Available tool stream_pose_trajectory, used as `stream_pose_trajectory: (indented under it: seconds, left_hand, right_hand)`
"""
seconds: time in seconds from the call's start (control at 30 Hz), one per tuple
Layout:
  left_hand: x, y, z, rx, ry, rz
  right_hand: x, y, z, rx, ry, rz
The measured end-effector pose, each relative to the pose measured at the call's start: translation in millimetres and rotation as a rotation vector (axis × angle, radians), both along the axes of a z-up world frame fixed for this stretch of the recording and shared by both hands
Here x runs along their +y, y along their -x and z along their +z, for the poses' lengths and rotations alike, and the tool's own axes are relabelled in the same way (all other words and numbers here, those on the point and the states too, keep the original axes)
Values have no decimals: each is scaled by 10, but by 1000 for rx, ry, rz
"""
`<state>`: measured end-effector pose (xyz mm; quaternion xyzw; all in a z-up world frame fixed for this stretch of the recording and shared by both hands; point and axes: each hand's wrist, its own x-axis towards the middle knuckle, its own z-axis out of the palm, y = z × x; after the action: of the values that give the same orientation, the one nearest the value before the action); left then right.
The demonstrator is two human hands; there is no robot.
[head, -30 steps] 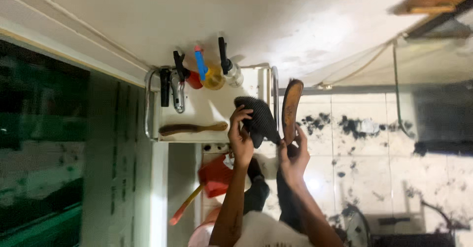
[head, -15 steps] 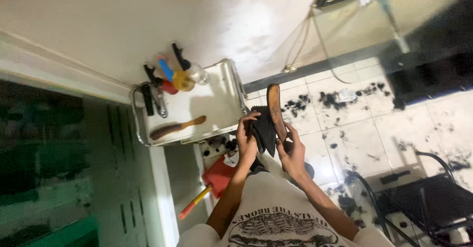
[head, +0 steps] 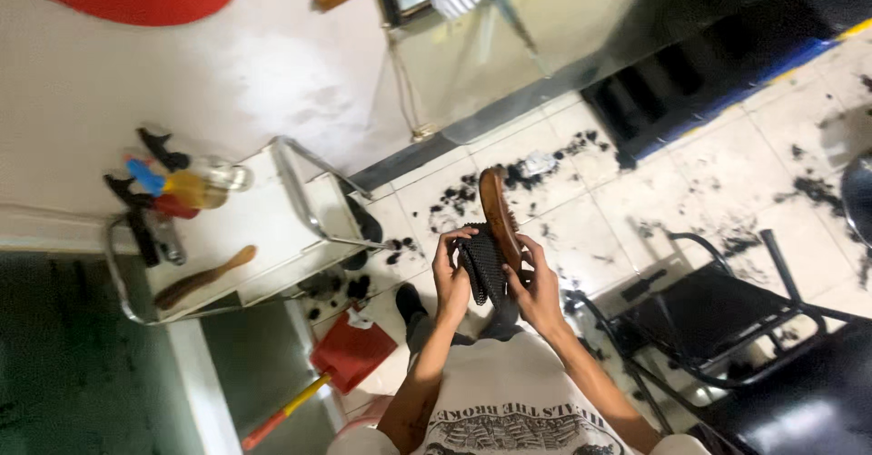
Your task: The person picks up several hair clipper guards and places them into a round container, puts a comb into a tall cup, and organizes various boxes and containers on a shelf. The person then uses a wooden brush to sweep hair off a glass counter before spreading a black mesh mat flat across the surface.
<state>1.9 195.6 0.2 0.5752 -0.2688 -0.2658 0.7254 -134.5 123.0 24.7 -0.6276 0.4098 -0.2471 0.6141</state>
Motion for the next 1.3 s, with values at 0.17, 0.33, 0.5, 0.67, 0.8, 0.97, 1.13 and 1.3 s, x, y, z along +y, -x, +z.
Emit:
stream_pose_trajectory:
  seconds: [0.17, 0.33, 0.5, 0.67, 0.8, 0.97, 1.13, 1.3]
  left_hand:
    - [-489, 395, -91, -44, -45, -16]
    - [-972, 541, -69, -91, -99, -69]
    - [-1531, 572, -169, -56, -119, -117]
    - [-2275, 468, -408, -39, -89, -118]
    - [-2948, 390, -485, -18, -62, -110]
    - [-3739, 292, -477, 9, -35, -152]
    - [-4387, 278, -413, 125, -11, -174]
    - [-4922, 311, -416, 179, -38, -132]
  right_hand:
    - [-490, 488, -14, 119, 79, -25]
    - [-986, 755, -72, 125, 183, -29]
    - [-1550, 808, -171, 124, 315, -50]
    - [-2287, 710, -328, 142, 178, -106]
    - [-2982, 629, -369, 249, 203, -122]
    - [-3833, 543, -356, 170, 278, -150]
    - [-4569, 501, -328, 185, 212, -207]
    - [-5214, 607, -496, 162, 297, -244]
